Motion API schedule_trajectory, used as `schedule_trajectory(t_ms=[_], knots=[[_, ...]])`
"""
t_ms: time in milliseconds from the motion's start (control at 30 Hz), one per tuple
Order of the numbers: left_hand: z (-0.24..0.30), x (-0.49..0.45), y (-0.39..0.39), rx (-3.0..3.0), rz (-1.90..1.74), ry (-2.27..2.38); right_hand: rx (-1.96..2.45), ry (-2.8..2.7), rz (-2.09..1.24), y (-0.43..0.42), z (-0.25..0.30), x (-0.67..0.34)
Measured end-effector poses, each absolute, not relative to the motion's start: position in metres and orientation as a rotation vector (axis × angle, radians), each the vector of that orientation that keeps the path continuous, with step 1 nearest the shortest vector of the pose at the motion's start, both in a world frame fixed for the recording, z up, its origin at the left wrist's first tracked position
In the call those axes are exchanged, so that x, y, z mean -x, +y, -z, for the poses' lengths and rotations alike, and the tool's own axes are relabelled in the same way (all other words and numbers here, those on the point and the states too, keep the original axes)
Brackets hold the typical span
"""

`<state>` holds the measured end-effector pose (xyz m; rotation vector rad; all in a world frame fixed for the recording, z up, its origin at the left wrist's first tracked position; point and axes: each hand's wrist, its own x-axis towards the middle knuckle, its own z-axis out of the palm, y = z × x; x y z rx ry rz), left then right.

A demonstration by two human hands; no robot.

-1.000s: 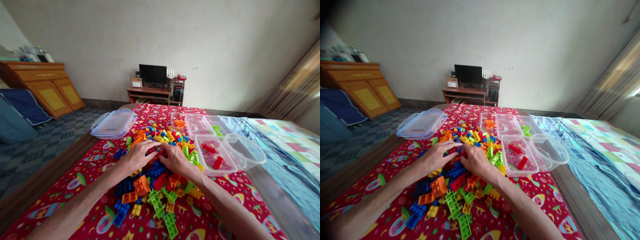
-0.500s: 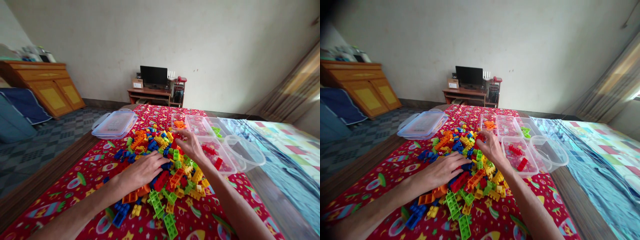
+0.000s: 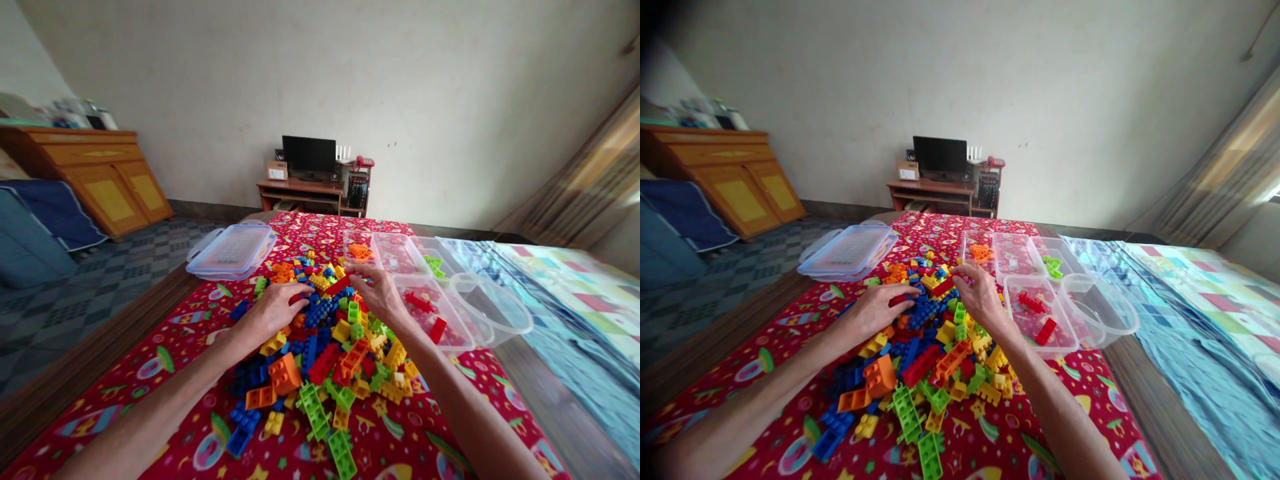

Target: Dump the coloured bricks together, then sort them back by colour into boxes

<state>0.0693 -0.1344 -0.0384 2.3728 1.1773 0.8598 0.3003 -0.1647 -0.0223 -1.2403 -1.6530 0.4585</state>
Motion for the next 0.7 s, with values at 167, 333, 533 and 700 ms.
schedule_trajectory(t_ms=[167, 333, 533, 700], knots=[[0.035, -0.075, -0.142, -1.757, -0.941, 1.008, 1.138, -1.740, -0.598, -0.173, 0.014, -0.292], [0.026, -0.089, -0.162, -1.295, -0.889, 0.863, 1.090, -1.739, -0.667, -0.183, 0.019, -0.272], [0.017, -0.097, -0.181, -1.301, -0.812, 0.788, 1.117, -1.860, -0.564, -0.195, 0.028, -0.255], [0.014, -0.094, -0.184, -1.533, -0.889, 0.824, 1.039, -2.021, -0.453, -0.204, 0.025, -0.257]])
